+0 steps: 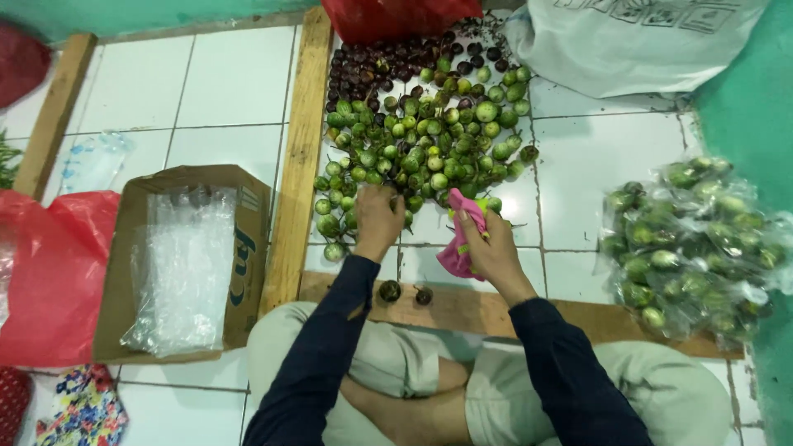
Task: Cleaning small green fruits with a cloth and placing them into plastic bags for packaging
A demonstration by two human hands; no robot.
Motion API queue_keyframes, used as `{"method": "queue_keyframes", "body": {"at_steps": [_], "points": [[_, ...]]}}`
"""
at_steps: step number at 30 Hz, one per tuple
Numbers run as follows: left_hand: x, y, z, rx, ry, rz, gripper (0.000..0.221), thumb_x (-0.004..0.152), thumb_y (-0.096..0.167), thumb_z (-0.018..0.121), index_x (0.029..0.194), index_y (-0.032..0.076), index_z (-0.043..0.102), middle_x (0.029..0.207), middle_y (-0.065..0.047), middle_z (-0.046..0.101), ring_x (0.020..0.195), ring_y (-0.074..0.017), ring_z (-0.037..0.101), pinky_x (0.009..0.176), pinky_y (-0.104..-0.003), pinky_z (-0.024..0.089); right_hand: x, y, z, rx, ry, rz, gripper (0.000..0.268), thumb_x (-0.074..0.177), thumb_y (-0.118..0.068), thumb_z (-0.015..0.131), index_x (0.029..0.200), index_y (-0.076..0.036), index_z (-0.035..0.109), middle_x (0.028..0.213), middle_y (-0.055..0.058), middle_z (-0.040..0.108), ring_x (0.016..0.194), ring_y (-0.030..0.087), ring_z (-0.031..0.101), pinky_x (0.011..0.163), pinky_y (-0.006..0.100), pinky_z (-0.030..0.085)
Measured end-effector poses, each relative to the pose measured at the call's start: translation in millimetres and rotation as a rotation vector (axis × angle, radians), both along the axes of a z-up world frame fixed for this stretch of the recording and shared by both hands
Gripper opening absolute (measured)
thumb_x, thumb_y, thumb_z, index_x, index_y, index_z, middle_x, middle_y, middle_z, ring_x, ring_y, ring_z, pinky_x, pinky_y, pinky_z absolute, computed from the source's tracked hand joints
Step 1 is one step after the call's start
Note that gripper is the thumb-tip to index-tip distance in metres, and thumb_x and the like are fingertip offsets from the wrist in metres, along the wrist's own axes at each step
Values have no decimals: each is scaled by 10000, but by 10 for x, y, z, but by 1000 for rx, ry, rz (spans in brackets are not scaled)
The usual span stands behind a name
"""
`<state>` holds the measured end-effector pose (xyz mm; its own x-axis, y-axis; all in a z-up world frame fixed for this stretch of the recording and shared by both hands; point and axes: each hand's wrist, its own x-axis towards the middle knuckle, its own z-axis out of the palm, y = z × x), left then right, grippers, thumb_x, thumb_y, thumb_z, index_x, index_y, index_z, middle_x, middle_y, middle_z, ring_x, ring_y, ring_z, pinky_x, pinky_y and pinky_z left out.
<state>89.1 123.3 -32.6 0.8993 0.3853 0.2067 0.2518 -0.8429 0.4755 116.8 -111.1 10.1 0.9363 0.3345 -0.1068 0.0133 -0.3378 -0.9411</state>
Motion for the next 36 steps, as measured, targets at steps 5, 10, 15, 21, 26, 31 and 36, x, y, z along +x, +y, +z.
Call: {"method": "queue_keyframes", "body": {"at_steps": [5, 10, 15, 21, 26, 31, 36], "points": [[199, -100, -416, 61, 91, 136, 297, 925, 337, 668, 924, 60, 773, 922, -123, 585, 947, -292, 535, 878, -435, 397, -16, 83, 314, -3, 45, -14, 366, 1022, -341, 571, 861, -21, 650, 698, 229, 665, 761, 367, 677, 776, 489, 514], [334, -196, 266, -288, 259, 239, 521, 977, 381, 635, 1057, -123, 740, 1126, -322, 647, 1140, -455, 564, 1014, -520, 387, 15, 112, 287, -27, 123, -32, 395, 1030, -399, 583, 811, -82, 667, 589, 132, 685, 639, 291, 705, 704, 414, 541], [447, -75, -45, -279, 289, 170, 395, 858, 350, 747, 799, -40, 765, 725, -229, 715, 713, -395, 700, 679, -460, 502, -47, 133, 441, -45, 116, -14, 354, 1029, -361, 584, 869, -56, 667, 633, 153, 676, 682, 288, 687, 731, 416, 531], [305, -28, 41, -654, 197, 149, 274, 828, 260, 704, 720, 20, 629, 546, -100, 576, 514, -191, 576, 440, -329, 446, -1, 27, -12, -94, 47, -41, 388, 1003, -406, 622, 871, -43, 658, 705, 217, 662, 748, 359, 673, 733, 441, 514], [171, 233, -209, -906, 114, 155, 321, 776, 222, 807, 960, 43, 615, 756, -92, 649, 632, -200, 631, 514, -378, 526, -11, -26, 29, -89, 21, -30, 432, 1002, -433, 620, 863, -25, 643, 711, 236, 645, 746, 386, 656, 715, 466, 501], [-181, 159, 472, -950, -81, -15, 335, 897, 132, 790, 1110, -70, 630, 932, -171, 667, 896, -214, 643, 779, -440, 531, -38, -32, 18, -72, -8, -52, 492, 995, -489, 624, 792, -43, 587, 648, 180, 614, 653, 308, 623, 642, 416, 486], [-453, -77, 553, -1112, -329, -106, 400, 838, -10, 805, 1199, -63, 638, 1041, -157, 712, 956, -185, 693, 855, -348, 597, -266, 2, 453, 147, -26, -55, 371, 1075, -394, 518, 863, -103, 609, 662, 89, 668, 667, 251, 682, 745, 407, 532]]}}
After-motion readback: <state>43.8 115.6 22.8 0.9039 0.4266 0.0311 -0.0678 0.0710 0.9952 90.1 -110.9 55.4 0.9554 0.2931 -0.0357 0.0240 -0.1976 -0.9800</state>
